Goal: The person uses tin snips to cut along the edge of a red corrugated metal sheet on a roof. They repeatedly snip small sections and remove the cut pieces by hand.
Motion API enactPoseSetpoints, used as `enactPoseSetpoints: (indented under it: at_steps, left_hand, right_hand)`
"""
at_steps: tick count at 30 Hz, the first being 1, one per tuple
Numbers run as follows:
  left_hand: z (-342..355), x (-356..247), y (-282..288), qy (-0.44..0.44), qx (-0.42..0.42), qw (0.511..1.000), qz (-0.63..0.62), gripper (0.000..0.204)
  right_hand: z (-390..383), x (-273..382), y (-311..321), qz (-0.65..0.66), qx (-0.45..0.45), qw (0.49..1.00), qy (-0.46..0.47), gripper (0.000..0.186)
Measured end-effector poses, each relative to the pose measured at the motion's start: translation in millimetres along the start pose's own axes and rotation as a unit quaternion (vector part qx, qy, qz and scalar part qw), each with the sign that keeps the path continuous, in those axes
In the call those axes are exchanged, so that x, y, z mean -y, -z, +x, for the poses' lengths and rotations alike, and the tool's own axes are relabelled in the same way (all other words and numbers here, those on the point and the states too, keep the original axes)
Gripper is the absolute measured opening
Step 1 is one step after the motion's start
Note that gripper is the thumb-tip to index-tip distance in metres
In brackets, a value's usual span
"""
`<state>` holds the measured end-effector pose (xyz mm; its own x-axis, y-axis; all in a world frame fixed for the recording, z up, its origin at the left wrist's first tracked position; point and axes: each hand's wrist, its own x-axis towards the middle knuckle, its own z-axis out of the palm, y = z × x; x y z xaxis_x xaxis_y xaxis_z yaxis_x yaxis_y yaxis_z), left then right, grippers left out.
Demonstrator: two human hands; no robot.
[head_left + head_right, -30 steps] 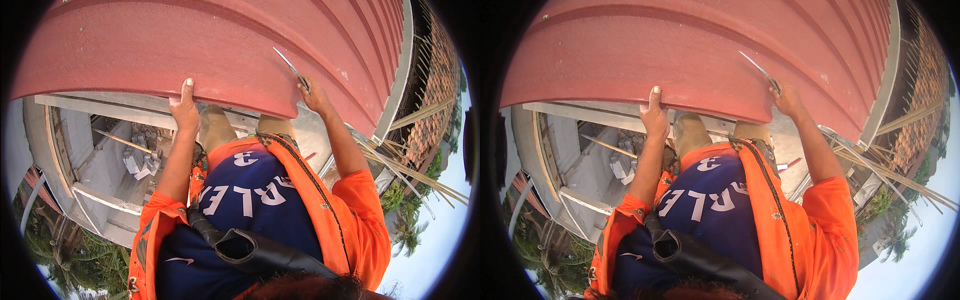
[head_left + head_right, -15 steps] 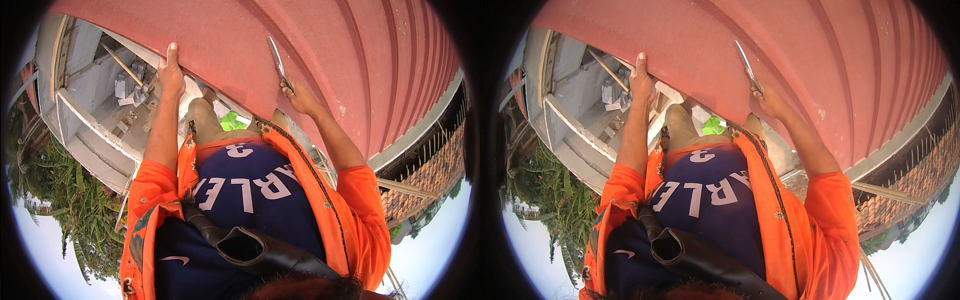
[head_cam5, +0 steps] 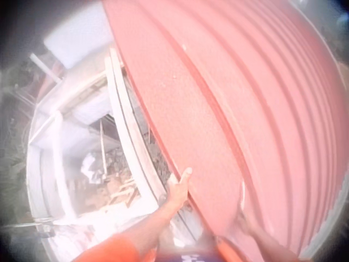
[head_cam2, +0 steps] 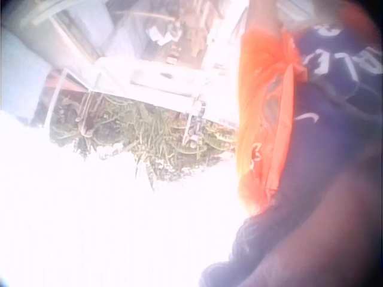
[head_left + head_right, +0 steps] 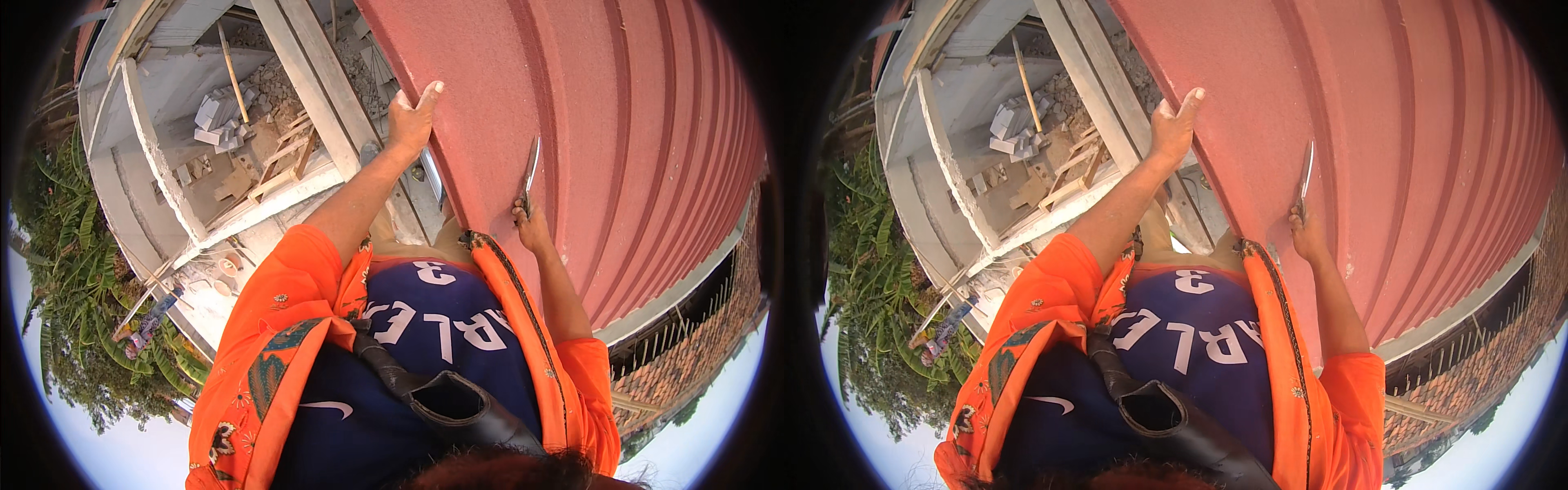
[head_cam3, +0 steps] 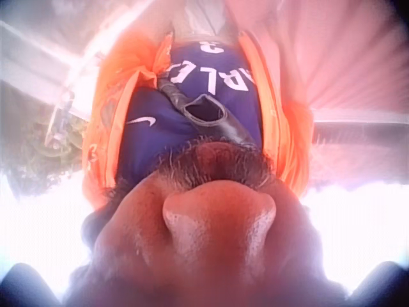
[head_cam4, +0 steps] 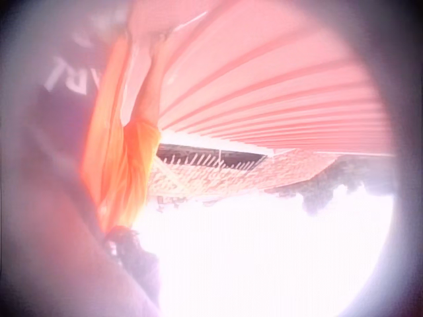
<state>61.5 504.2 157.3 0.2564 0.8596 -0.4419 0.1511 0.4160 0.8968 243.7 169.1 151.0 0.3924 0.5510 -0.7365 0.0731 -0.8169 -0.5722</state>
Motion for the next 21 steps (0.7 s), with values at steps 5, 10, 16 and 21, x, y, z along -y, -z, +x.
enactPoseSetpoints:
  at_steps: [5,10,16,21]
  left_hand:
    - [-1.2,-24.1,9.1,0.047,0.022,0.997,0.055,0.054]
    - [-3.9,-28.1,12.1,0.050,0.043,0.997,0.043,0.053]
    - [-7.0,-18.1,10.5,0.037,0.029,0.999,0.021,0.054]
    - [-2.3,-5.7,4.6,0.032,-0.010,0.998,0.052,0.069]
  right_hand:
    - [-0.7,8.0,-4.1,-0.019,-0.013,1.000,-0.004,0.011]
    - [8.1,-24.2,-1.4,-0.050,-0.013,0.998,0.031,0.012]
    - [0.3,-18.3,-4.6,-0.039,-0.023,0.999,0.023,0.015]
    - [2.8,-27.4,-10.1,-0.004,-0.050,0.998,0.046,0.020]
